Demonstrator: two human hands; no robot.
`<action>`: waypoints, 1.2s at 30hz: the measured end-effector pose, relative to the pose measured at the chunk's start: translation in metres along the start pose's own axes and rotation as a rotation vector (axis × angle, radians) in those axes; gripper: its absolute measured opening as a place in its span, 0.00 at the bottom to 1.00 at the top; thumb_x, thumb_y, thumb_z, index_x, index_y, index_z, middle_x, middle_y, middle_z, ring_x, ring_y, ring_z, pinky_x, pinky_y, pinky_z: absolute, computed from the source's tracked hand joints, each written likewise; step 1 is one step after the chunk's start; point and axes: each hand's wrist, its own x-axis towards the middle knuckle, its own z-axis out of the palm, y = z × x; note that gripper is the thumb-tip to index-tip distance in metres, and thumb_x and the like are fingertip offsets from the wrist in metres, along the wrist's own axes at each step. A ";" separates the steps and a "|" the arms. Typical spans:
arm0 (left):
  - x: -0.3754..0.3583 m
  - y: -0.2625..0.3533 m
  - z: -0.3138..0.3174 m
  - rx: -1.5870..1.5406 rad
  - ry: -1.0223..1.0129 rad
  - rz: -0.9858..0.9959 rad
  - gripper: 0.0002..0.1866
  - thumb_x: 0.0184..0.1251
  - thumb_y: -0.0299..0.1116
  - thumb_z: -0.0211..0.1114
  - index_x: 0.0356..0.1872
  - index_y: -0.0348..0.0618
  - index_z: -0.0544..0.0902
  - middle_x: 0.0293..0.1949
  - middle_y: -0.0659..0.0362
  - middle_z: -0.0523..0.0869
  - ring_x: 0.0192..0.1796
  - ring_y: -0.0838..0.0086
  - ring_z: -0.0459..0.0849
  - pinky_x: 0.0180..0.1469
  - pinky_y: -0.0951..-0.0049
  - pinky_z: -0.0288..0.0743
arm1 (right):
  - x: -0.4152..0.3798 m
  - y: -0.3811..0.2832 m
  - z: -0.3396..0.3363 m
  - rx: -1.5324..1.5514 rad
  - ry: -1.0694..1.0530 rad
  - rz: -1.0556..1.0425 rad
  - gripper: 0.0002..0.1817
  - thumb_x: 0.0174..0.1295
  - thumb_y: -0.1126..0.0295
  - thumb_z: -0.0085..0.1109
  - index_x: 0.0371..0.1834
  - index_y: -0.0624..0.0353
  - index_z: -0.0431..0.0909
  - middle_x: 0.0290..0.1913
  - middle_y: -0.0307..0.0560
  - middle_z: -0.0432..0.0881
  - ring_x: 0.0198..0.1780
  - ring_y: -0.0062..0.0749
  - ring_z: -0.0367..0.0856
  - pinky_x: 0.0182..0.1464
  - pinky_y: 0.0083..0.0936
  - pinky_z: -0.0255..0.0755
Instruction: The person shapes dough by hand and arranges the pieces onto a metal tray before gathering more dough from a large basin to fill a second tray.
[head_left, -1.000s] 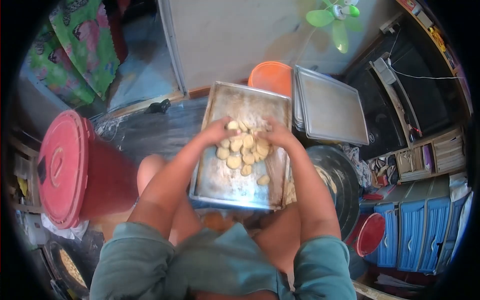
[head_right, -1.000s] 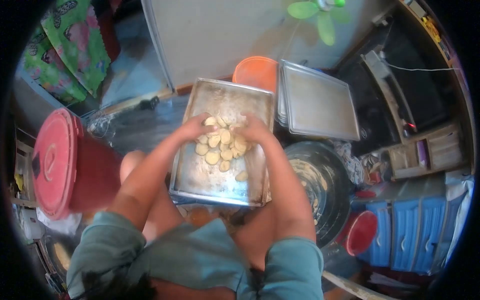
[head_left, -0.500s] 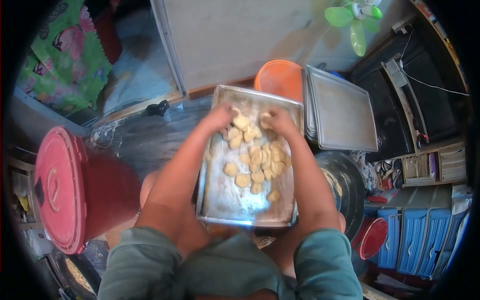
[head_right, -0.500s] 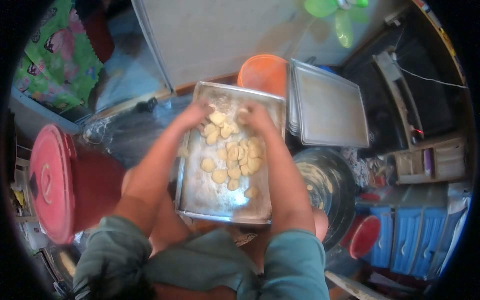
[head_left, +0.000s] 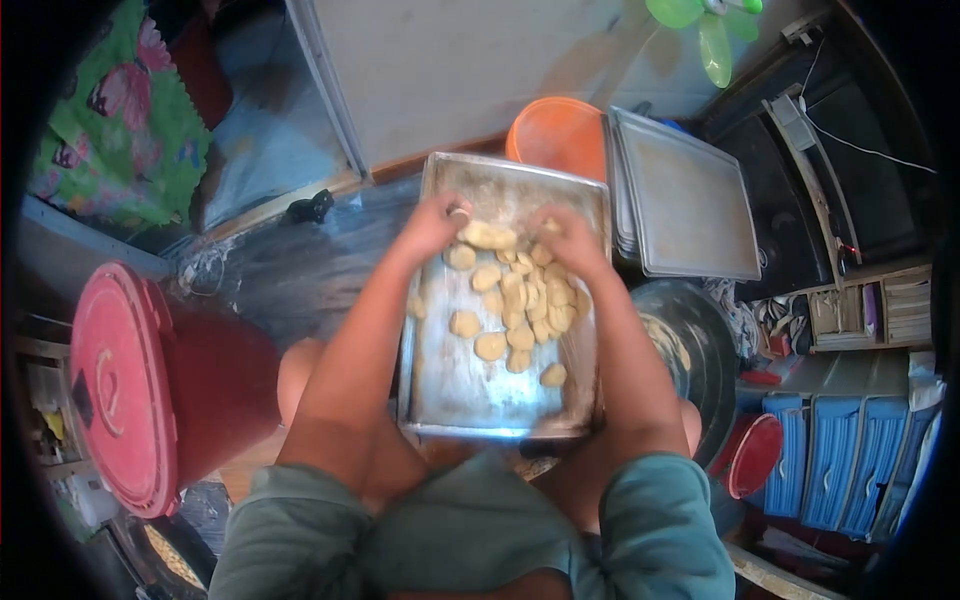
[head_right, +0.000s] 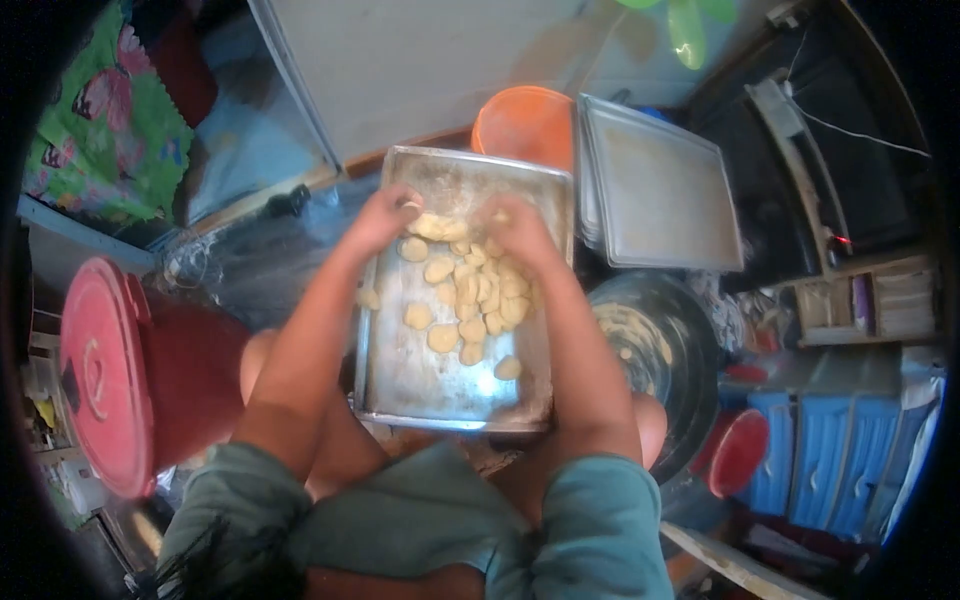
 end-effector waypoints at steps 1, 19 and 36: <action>0.001 -0.007 -0.001 0.135 0.053 0.097 0.13 0.58 0.30 0.63 0.45 0.39 0.78 0.41 0.51 0.82 0.40 0.62 0.83 0.41 0.67 0.77 | -0.003 0.005 -0.008 0.047 0.085 -0.012 0.19 0.50 0.67 0.65 0.47 0.56 0.79 0.51 0.50 0.79 0.56 0.43 0.75 0.58 0.30 0.67; -0.032 0.037 0.021 -0.398 -0.043 0.016 0.11 0.65 0.40 0.61 0.43 0.48 0.77 0.42 0.61 0.80 0.44 0.74 0.79 0.42 0.66 0.75 | -0.010 -0.055 0.023 0.498 0.015 -0.122 0.22 0.58 0.73 0.60 0.58 0.59 0.73 0.45 0.44 0.79 0.40 0.26 0.80 0.41 0.22 0.75; -0.008 0.028 0.007 -0.388 -0.222 -0.050 0.25 0.64 0.47 0.64 0.59 0.49 0.73 0.58 0.56 0.73 0.59 0.67 0.69 0.55 0.63 0.69 | 0.043 -0.042 0.026 0.619 0.249 0.095 0.25 0.60 0.57 0.63 0.56 0.60 0.76 0.44 0.49 0.82 0.51 0.40 0.78 0.59 0.33 0.68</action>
